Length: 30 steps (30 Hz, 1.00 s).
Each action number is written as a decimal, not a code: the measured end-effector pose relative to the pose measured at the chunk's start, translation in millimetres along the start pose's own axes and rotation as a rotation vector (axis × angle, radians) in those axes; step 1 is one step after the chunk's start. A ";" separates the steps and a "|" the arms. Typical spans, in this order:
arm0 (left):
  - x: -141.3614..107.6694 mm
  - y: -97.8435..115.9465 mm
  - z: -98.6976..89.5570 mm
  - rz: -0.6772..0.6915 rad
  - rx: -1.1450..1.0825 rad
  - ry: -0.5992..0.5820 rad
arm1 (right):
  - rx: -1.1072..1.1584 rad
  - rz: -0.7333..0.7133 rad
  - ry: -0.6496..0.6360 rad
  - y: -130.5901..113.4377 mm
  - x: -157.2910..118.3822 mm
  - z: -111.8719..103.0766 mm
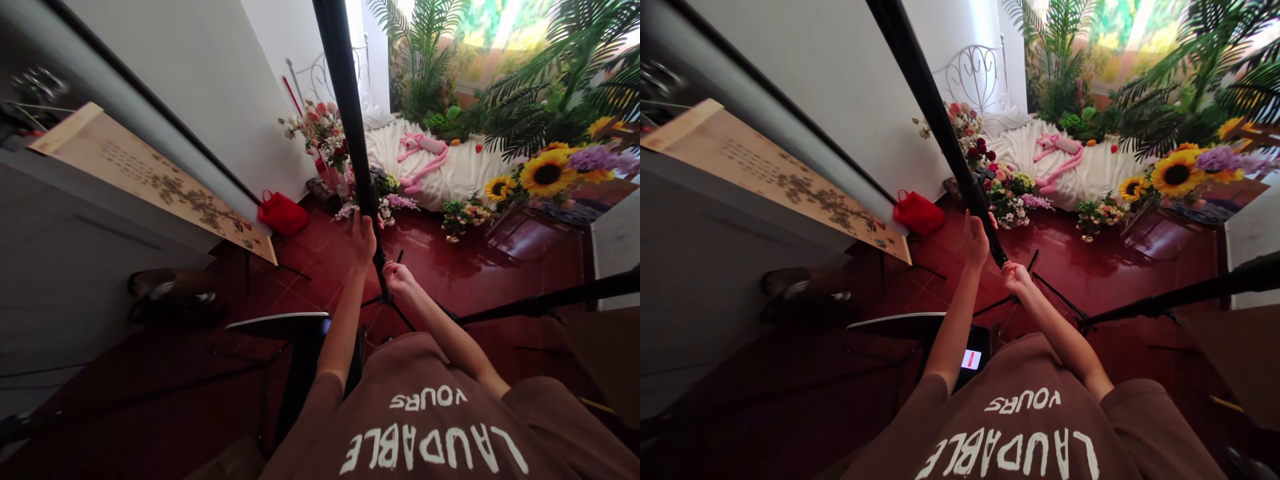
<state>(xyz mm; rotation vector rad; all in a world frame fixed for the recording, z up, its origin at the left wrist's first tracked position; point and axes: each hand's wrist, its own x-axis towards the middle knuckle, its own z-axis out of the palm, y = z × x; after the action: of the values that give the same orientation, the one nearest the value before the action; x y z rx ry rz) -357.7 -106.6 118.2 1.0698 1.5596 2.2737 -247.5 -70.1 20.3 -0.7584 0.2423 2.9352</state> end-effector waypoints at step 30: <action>-191.4 -136.1 -7.1 -0.571 0.529 0.118 | -0.500 -0.569 0.498 -52.0 -164.6 -111.2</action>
<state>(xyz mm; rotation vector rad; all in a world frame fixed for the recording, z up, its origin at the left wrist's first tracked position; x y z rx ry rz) -256.1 -152.4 -88.6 0.4718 2.2317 1.6065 -44.6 -48.3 -2.0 -1.3471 -0.5989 2.2333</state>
